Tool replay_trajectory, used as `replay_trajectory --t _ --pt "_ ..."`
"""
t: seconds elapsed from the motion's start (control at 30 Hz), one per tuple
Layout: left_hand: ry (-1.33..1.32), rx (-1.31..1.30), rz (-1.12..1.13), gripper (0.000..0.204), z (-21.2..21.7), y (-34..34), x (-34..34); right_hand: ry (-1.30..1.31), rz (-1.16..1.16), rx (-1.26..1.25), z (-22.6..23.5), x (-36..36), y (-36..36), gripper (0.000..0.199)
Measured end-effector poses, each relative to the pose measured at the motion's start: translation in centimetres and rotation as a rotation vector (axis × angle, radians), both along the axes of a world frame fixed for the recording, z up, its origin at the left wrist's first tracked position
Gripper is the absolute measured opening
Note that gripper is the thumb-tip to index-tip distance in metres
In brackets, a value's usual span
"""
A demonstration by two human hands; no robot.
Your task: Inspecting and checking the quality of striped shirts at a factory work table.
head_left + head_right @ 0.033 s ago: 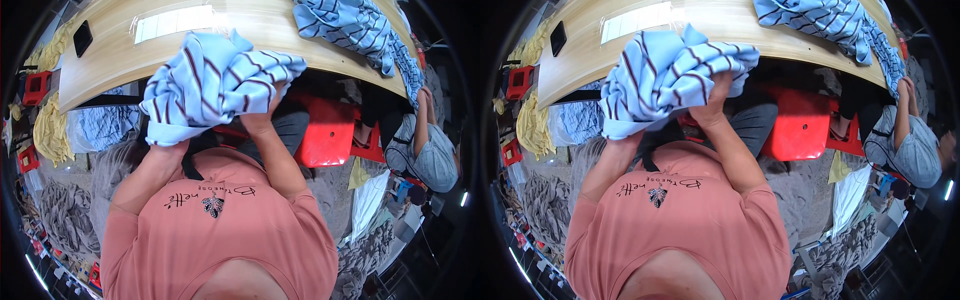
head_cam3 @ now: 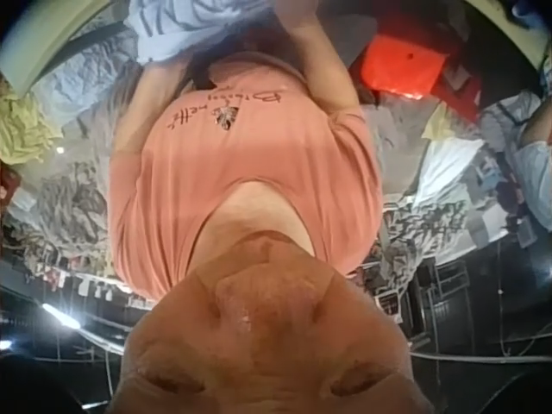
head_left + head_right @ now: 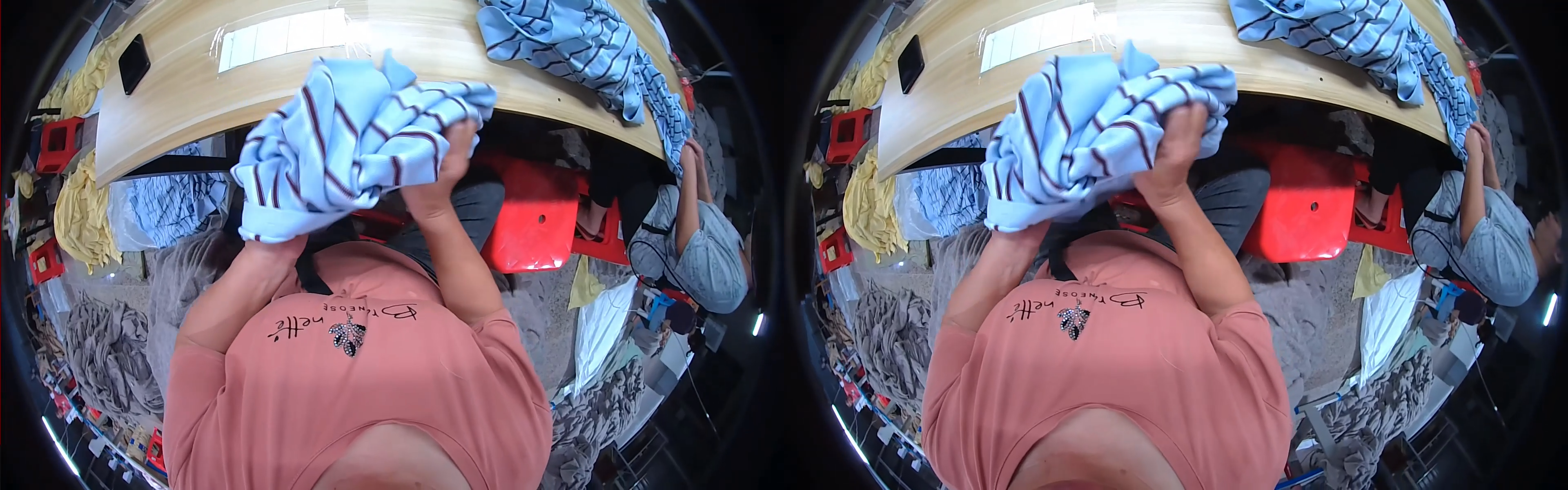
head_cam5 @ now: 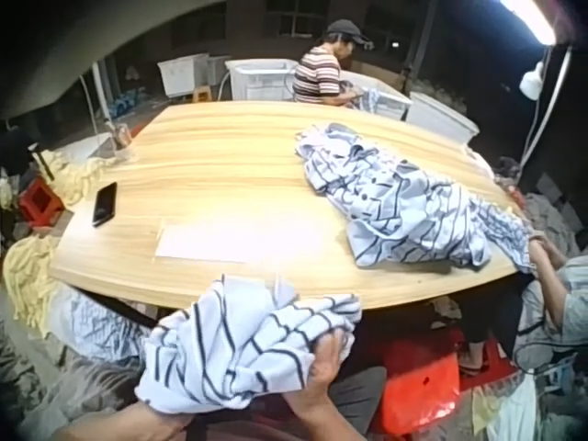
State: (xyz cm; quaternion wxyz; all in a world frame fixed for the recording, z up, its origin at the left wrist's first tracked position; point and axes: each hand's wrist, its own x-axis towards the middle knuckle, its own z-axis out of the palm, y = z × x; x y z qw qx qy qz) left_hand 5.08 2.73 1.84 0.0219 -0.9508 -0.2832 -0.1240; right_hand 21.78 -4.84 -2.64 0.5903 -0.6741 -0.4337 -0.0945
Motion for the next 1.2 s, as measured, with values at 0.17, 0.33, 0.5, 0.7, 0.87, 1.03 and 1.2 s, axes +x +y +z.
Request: replay_trajectory --t 0.17,0.33,0.5,0.7,0.87,1.03,1.2 --pt "-0.021 -0.627 -0.557 0.065 -1.5 0.5 -2.9 0.361 -0.148 0.073 -0.8 2.9 -1.3 0.013" --pt "0.131 -0.893 -0.559 0.055 0.5 4.6 -5.1 0.81 -0.126 0.241 0.0 4.2 -2.1 0.014" --pt "0.628 -0.546 -0.018 0.043 3.2 7.7 -5.9 0.463 1.314 0.112 5.9 1.2 -5.2 0.023" --pt "0.205 -0.426 -0.272 0.024 -1.7 7.8 -7.3 0.088 1.297 -0.794 7.9 -3.9 -4.4 0.016" --pt "-0.032 -1.728 0.286 0.021 -4.7 10.6 -9.1 -0.003 1.361 -0.742 7.4 -4.0 -4.8 0.015" --pt "-0.512 -2.173 0.511 0.054 -5.8 10.7 -8.0 -0.002 1.332 -0.873 8.4 -3.8 -5.0 0.021" --pt "0.428 -0.717 0.131 0.037 -4.5 8.5 -3.2 -0.066 1.276 -0.867 8.4 -3.1 -5.9 0.016"
